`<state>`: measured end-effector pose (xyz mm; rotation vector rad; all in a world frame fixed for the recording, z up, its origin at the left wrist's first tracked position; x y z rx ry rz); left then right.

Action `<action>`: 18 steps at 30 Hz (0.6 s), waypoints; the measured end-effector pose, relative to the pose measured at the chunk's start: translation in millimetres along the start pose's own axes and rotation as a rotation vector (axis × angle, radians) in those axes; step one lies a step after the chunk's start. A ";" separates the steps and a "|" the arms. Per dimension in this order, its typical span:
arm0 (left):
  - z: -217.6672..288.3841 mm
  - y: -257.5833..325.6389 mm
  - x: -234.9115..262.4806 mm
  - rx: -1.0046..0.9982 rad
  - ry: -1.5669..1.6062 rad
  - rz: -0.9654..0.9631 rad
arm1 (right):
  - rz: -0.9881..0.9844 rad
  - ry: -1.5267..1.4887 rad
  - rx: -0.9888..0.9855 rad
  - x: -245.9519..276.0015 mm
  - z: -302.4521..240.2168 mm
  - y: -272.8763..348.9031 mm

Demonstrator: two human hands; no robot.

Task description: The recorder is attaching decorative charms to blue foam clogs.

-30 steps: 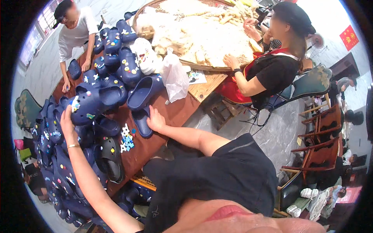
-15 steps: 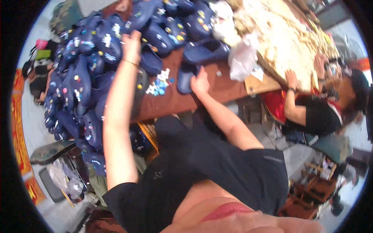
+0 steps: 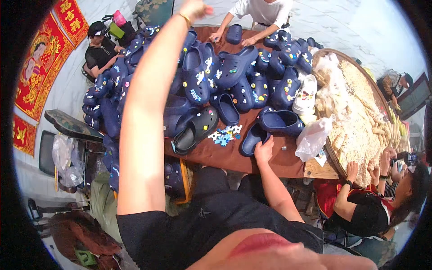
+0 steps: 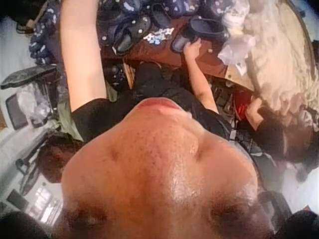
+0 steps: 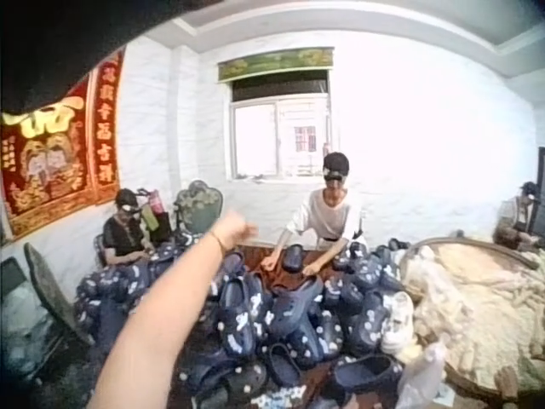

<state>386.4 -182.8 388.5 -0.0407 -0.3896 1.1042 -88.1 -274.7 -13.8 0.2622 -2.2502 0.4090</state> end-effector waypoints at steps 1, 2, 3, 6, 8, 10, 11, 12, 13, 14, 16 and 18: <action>-3.5 -17.5 71.0 -0.002 0.227 -0.029 | -0.045 -0.052 0.062 -7.2 -25.0 10.7; 1.5 -19.6 31.4 0.016 0.244 -0.086 | -0.021 -0.025 0.016 -5.3 -9.6 1.5; 28.1 -7.7 -5.9 -0.018 0.198 0.001 | 0.024 0.007 -0.040 2.0 12.6 -8.5; 53.6 53.9 -4.8 -0.179 0.019 0.143 | 0.013 0.003 -0.052 4.3 11.8 -6.2; 37.6 84.0 -23.4 -0.261 -0.169 0.114 | 0.016 -0.011 -0.033 0.5 7.2 -1.5; 10.5 131.2 -98.1 -0.126 -0.189 -0.304 | 0.037 -0.005 -0.047 4.5 13.5 -2.0; -21.0 133.2 -93.1 -0.338 -0.267 -0.216 | -0.017 -0.024 -0.033 0.9 -1.3 4.8; -45.4 152.5 -120.6 -0.395 -0.295 -0.256 | -0.050 -0.017 -0.062 -0.3 2.3 5.0; -73.5 172.6 -154.3 -0.287 -0.409 -0.404 | -0.042 -0.008 -0.089 -0.4 8.9 3.2; -72.5 201.4 -184.8 -0.343 -0.453 -0.430 | -0.012 -0.026 -0.085 1.1 17.1 -2.9; -81.6 235.5 -206.9 -0.622 -0.542 -0.447 | -0.053 -0.081 -0.099 -1.2 11.0 -4.9; -77.6 257.5 -225.5 -0.746 -0.528 -0.403 | 0.011 -0.145 -0.053 -0.2 8.5 -9.9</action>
Point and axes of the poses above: each hand's wrist, its own y-axis away from the middle knuckle, its own x-axis out of the back of the hand, z = x × y, the point moved 9 cm from there along -y, towards the middle knuckle, and after that the axes turned 10 degrees about z, right-handed, at the moved point
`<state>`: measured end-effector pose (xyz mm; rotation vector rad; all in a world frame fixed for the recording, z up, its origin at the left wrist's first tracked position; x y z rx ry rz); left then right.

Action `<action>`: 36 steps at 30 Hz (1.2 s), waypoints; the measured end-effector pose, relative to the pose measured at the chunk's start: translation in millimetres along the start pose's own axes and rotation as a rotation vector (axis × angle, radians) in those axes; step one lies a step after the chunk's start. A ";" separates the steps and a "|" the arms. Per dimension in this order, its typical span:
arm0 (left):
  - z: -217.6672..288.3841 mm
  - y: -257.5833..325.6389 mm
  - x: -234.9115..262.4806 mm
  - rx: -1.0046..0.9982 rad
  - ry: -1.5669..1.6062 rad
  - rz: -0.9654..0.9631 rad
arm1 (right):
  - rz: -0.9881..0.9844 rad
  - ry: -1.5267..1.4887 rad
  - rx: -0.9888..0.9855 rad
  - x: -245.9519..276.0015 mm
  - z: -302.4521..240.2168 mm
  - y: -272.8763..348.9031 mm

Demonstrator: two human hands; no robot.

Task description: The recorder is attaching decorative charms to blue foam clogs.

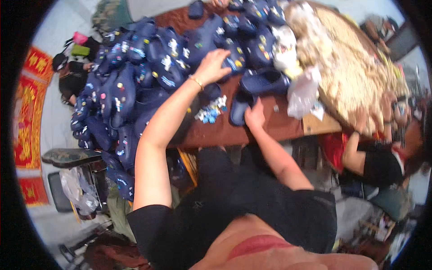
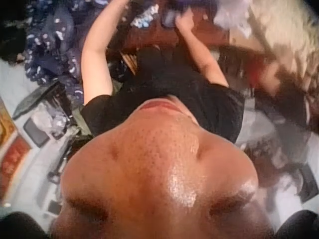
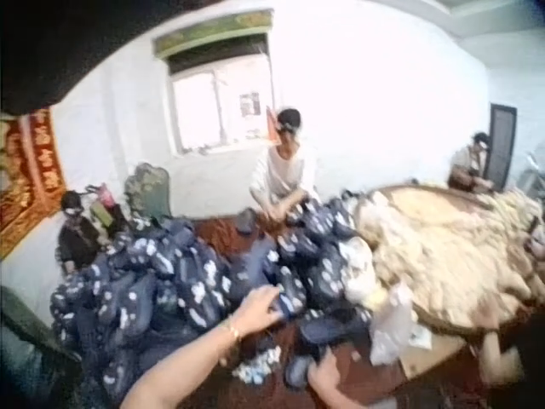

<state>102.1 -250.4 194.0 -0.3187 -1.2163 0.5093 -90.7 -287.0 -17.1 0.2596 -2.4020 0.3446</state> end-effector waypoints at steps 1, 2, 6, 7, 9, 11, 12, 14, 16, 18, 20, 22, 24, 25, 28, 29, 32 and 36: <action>7.4 6.6 -4.1 -0.028 -0.037 0.055 | -0.017 0.028 -0.012 1.1 -6.5 1.7; 15.7 9.7 -4.8 -0.061 -0.081 0.123 | -0.030 0.061 -0.017 2.6 -10.9 1.3; 41.1 12.2 -54.3 -0.108 -0.069 0.001 | -0.055 0.075 -0.018 0.4 -8.5 2.8; 50.6 11.7 -67.2 -0.104 -0.007 -0.061 | -0.072 0.103 -0.059 0.1 1.1 2.4; 72.4 19.0 -84.8 -0.161 0.028 -0.163 | -0.045 0.091 -0.053 3.4 5.9 5.0; 76.3 32.5 -104.3 -0.242 -0.082 -0.261 | -0.043 0.101 -0.033 5.1 0.3 11.7; 72.6 40.7 -118.5 -0.264 -0.156 -0.325 | -0.047 0.107 -0.037 6.0 -3.3 12.6; 66.1 45.0 -122.6 -0.195 -0.107 -0.260 | -0.036 0.110 -0.004 1.9 -6.7 9.9; 71.8 40.7 -105.8 -0.204 -0.066 -0.123 | -0.048 0.137 0.004 -0.3 0.0 15.1; 75.9 31.2 -78.8 -0.226 -0.045 0.022 | 0.010 0.120 0.037 -1.3 -3.4 10.0; 78.2 21.3 -57.5 -0.203 -0.003 0.065 | 0.050 0.119 0.062 -1.7 -0.9 5.6; 80.0 20.7 -22.9 -0.220 0.010 0.130 | 0.062 0.150 0.069 2.1 -6.8 6.7; 79.6 25.3 17.5 -0.238 0.032 0.182 | 0.073 0.173 0.083 0.4 -4.2 5.7; 75.4 27.9 39.0 -0.226 0.023 0.198 | 0.065 0.171 0.072 1.1 -4.0 5.7; 45.8 50.8 109.5 -0.133 -0.061 0.306 | 0.052 0.158 0.078 -2.7 -1.6 7.4; 31.8 57.7 133.2 -0.067 -0.116 0.346 | 0.029 0.161 0.051 -3.7 2.0 6.4; -11.5 79.4 197.6 0.039 -0.305 0.471 | 0.056 0.143 0.055 1.7 7.7 7.5; -90.0 122.8 265.0 0.270 -0.714 0.531 | -0.004 0.089 0.004 1.3 4.2 4.8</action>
Point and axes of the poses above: each hand's wrist, its own y-axis away from the middle knuckle, its own x-axis out of the back of the hand, z = x × y, the point moved 9 cm from there along -y, towards the middle knuckle, and after that the axes turned 10 degrees about z, right-handed, at the moved point
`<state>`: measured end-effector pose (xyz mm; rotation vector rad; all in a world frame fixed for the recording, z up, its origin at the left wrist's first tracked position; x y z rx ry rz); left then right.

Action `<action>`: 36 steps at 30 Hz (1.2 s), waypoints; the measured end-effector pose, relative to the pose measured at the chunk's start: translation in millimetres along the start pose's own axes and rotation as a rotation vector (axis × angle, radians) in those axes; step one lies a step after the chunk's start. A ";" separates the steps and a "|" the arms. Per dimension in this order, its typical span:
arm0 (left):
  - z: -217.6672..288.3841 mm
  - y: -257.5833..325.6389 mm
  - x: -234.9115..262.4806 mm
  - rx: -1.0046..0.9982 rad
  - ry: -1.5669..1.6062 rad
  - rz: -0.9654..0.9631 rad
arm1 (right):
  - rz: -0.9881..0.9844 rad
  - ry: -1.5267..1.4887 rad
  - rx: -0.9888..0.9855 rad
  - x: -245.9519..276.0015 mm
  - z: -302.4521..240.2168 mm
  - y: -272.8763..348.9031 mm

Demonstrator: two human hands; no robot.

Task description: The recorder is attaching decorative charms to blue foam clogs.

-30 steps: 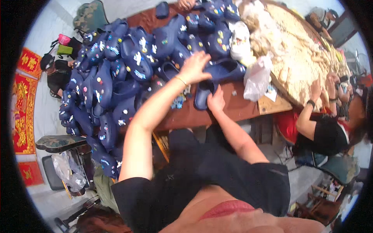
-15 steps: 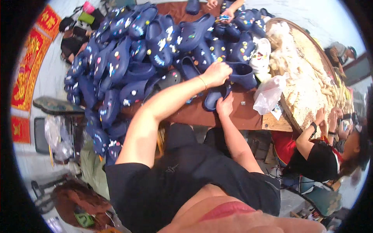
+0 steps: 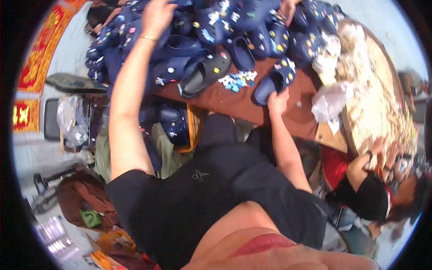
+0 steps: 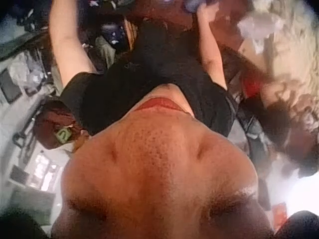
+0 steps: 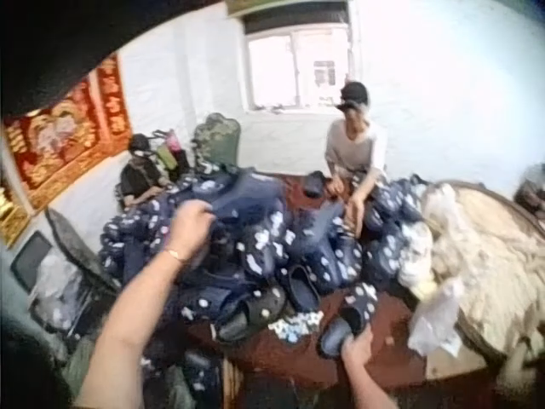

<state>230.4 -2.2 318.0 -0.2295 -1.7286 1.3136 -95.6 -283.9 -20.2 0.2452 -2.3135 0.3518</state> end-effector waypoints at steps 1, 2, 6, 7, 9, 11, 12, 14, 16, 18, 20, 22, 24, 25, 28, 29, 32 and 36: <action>-19.0 -1.6 -5.6 0.104 -0.039 -0.099 | -0.001 0.050 -0.029 -1.5 3.5 -0.9; -39.8 4.8 -3.7 0.026 -0.119 -0.021 | 0.000 0.040 -0.014 -4.9 1.6 -1.9; -115.1 43.2 -44.9 0.178 -0.145 -0.172 | 0.008 0.022 -0.009 -10.3 2.2 -5.2; -128.1 58.6 -53.0 0.216 -0.254 -0.234 | -0.042 0.012 -0.031 -10.0 -0.8 -3.6; -135.3 76.8 -62.0 0.211 -0.300 -0.294 | -0.058 0.002 -0.033 -11.1 -3.1 -5.3; -133.2 84.5 -68.8 0.191 -0.309 -0.316 | -0.047 -0.007 -0.031 -6.7 0.0 -7.3; -123.9 82.3 -62.6 0.100 -0.301 -0.239 | -0.065 -0.030 -0.033 -8.1 2.4 -6.8; -114.0 83.1 -54.3 0.012 -0.293 -0.161 | -0.084 -0.054 -0.034 -9.7 7.0 -9.4; -76.3 73.3 -43.8 -0.091 -0.388 -0.078 | -0.024 -0.087 0.038 1.3 15.6 -13.8; -73.2 76.4 -40.4 -0.120 -0.400 -0.074 | -0.058 -0.095 0.016 10.4 19.4 -11.6; -67.9 82.5 -37.1 -0.145 -0.411 -0.076 | -0.063 -0.078 0.131 16.4 13.6 -6.4; -41.5 77.9 -14.7 -0.163 -0.310 0.154 | -0.069 -0.042 0.136 22.4 17.1 -2.4; -11.1 76.4 -7.8 -0.196 -0.119 0.205 | -0.058 -0.068 0.190 29.8 15.1 2.3; 10.5 80.0 -7.5 -0.193 -0.030 0.182 | -0.068 -0.060 0.188 31.2 17.7 3.7; 78.9 104.4 -18.7 -0.190 0.256 0.072 | 0.068 -0.161 0.256 51.3 16.7 1.2; 105.7 119.8 -34.7 -0.188 0.349 -0.002 | 0.102 -0.108 0.253 60.2 22.6 -0.1; 153.1 177.8 -66.0 -0.159 0.535 -0.225 | 0.105 0.013 0.221 83.0 18.7 1.2; 163.2 258.3 -118.3 0.154 0.574 -0.461 | 0.160 0.083 0.295 103.5 37.4 9.1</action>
Point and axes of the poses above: each hand's wrist, its own y-axis away from the middle knuckle, its own x-axis out of the back of the hand, z = x × y, the point moved 9 cm from there along -y, towards the middle knuckle, and after that the axes turned 10 degrees about z, right-handed, at the moved point
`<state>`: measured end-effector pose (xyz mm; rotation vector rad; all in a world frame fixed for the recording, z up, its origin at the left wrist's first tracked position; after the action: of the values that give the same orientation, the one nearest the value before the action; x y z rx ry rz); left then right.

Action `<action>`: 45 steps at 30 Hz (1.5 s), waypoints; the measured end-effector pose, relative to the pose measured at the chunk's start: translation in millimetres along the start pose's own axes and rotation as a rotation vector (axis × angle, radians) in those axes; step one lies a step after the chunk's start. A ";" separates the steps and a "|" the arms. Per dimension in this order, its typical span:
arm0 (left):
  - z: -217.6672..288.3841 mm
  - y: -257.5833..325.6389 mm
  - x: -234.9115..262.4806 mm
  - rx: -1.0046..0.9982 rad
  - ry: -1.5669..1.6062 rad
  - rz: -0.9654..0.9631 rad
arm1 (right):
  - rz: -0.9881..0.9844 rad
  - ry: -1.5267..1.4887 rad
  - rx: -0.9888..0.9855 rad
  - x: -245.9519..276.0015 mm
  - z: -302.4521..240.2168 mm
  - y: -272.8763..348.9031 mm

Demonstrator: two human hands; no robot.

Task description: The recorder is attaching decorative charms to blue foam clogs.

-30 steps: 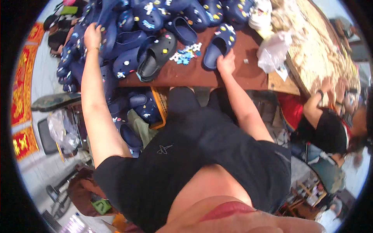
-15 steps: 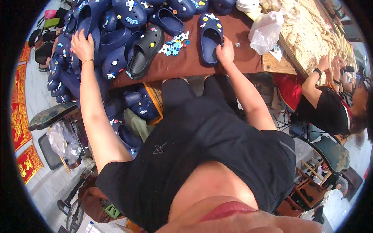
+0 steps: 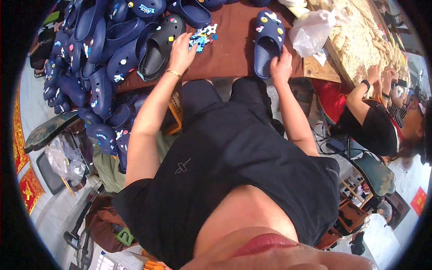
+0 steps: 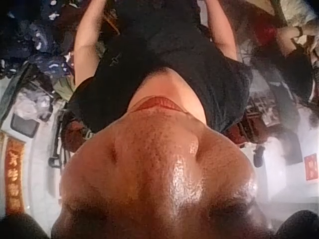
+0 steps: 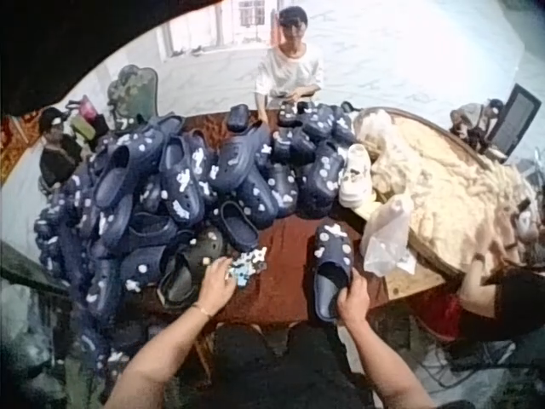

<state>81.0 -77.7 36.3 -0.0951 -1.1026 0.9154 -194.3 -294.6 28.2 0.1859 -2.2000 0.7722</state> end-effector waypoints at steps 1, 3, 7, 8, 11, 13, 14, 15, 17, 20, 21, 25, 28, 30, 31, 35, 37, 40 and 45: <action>-4.2 3.0 -8.7 0.047 -0.023 0.002 | -0.007 0.020 0.000 2.9 4.5 3.2; -11.4 -5.6 -20.5 0.157 0.049 0.048 | -0.007 -0.001 -0.002 6.7 13.0 12.1; -19.7 -44.4 -30.9 0.267 0.028 0.066 | -0.046 -0.057 -0.031 7.1 13.0 30.1; -20.8 -51.1 -32.3 0.266 0.024 0.078 | -0.063 -0.082 -0.042 5.6 11.8 33.6; -0.8 -63.6 -54.9 -0.130 -0.311 -0.048 | -0.077 -0.108 -0.015 2.5 3.4 40.5; -0.3 -65.4 -70.0 -0.240 -0.374 -0.109 | -0.102 -0.121 -0.044 3.6 0.5 43.9; -5.8 -67.0 -78.4 -0.260 -0.406 -0.170 | -0.098 -0.126 -0.041 1.5 -0.1 40.6; -2.1 -71.4 -81.0 -0.269 -0.399 -0.176 | -0.060 -0.124 -0.012 6.7 0.9 40.6; 1.0 -84.5 -75.3 -0.248 -0.403 -0.074 | -0.022 -0.111 0.006 13.1 6.5 41.7; 9.2 -96.5 -75.3 -0.167 -0.458 -0.144 | 0.045 -0.021 -0.020 28.2 14.9 36.8; 4.3 -96.9 -80.9 -0.143 -0.472 -0.186 | 0.040 0.009 -0.035 30.6 16.9 34.0; -7.6 -89.9 -86.8 -0.076 -0.456 -0.205 | 0.018 0.105 -0.049 34.4 23.0 31.5; 12.8 -82.8 -64.9 -0.101 -0.297 0.021 | -0.017 0.186 -0.079 29.4 26.2 31.4; 20.2 -68.8 -60.9 -0.070 -0.229 -0.026 | -0.040 0.125 -0.058 20.4 16.7 33.2; 19.0 -57.4 -54.4 -0.057 -0.177 0.034 | -0.061 0.112 -0.063 14.4 6.3 33.2; 21.5 -15.3 -39.7 0.059 -0.006 0.078 | -0.083 -0.080 -0.013 -19.1 -45.0 35.2; 28.9 -3.4 -34.3 0.075 0.035 0.068 | -0.104 -0.140 -0.018 -28.6 -64.3 38.4; 35.9 10.5 -22.1 0.085 0.128 0.074 | -0.039 -0.193 0.032 -21.0 -70.3 34.3; 32.0 33.8 0.2 0.091 0.067 0.089 | 0.095 0.049 0.126 33.1 -27.1 13.2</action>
<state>35.6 -67.3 35.4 -0.1000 -0.9997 1.0337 -204.5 -264.5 59.7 0.1243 -2.1278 0.9588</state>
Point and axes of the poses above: each hand's wrist, its own y-axis away from the middle knuckle, its own x-axis out of the back of the hand, z = x × y, the point moved 9 cm from there along -y, towards the middle knuckle, and after that the axes turned 10 degrees about z, right-handed, at the moved point
